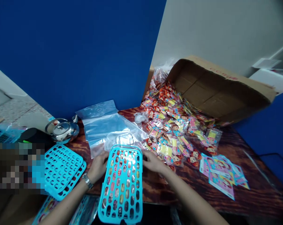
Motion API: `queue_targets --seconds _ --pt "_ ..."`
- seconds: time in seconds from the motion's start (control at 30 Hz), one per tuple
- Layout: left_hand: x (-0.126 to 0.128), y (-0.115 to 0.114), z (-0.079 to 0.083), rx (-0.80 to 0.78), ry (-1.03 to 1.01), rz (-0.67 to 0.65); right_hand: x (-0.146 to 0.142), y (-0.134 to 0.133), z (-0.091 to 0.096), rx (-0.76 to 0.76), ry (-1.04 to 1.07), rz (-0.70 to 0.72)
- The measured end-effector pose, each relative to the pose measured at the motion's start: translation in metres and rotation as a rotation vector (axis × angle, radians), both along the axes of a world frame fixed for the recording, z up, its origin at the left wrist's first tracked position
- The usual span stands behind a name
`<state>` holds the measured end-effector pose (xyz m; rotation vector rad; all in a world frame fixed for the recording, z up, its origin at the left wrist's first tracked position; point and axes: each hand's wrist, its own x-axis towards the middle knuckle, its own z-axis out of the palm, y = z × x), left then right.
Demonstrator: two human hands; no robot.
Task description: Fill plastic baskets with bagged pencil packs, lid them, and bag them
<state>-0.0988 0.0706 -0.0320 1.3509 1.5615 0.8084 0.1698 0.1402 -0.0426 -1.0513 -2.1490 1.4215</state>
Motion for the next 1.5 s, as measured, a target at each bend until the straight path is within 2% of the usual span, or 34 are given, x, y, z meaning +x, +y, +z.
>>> queue_targets --seconds 0.1,0.13,0.2,0.27,0.4,0.53,0.6,0.67,0.83,0.97,1.07,1.23,1.3,1.37,1.5 --pt "-0.001 0.004 -0.003 -0.091 -0.152 0.005 0.002 0.007 -0.007 -0.483 0.158 -0.138" --pt "-0.002 0.005 -0.003 -0.127 -0.195 0.016 0.002 0.008 -0.008 -0.590 0.187 -0.220" --pt "-0.002 0.005 -0.004 -0.184 -0.257 0.052 -0.001 0.007 -0.008 -0.689 0.219 -0.338" --pt "-0.003 0.005 -0.005 -0.208 -0.283 0.091 -0.004 0.007 -0.006 -0.640 0.207 -0.339" --pt "-0.003 0.007 -0.005 -0.178 -0.243 0.114 -0.010 0.006 0.003 -0.266 0.080 -0.223" --pt "-0.005 0.013 -0.004 -0.081 -0.123 0.120 -0.013 0.003 0.010 0.072 -0.104 -0.224" --pt "-0.006 0.015 -0.002 -0.028 -0.050 0.126 -0.015 0.000 0.010 0.216 -0.163 -0.205" --pt "-0.005 0.014 0.001 0.022 0.015 0.124 -0.016 -0.004 0.009 0.297 -0.187 -0.205" --pt "0.002 0.008 0.009 0.151 0.137 0.133 -0.016 -0.008 0.005 0.281 -0.226 -0.300" --pt "0.002 0.007 0.005 0.189 0.168 0.154 -0.016 -0.004 0.011 0.314 -0.208 -0.277" --pt "-0.002 0.010 0.002 0.188 0.181 0.121 -0.015 0.002 0.015 0.346 -0.167 -0.254" --pt "-0.006 0.016 0.011 0.186 0.250 0.097 -0.011 0.016 0.007 0.043 0.050 -0.187" --pt "-0.005 0.016 0.017 0.194 0.291 0.091 -0.009 0.018 0.005 -0.012 0.087 -0.178" --pt "-0.005 0.015 0.023 0.204 0.325 0.064 -0.008 0.017 0.009 0.018 0.056 -0.166" --pt "-0.003 0.011 0.028 0.236 0.374 0.012 -0.008 0.008 0.025 0.182 -0.075 -0.184"
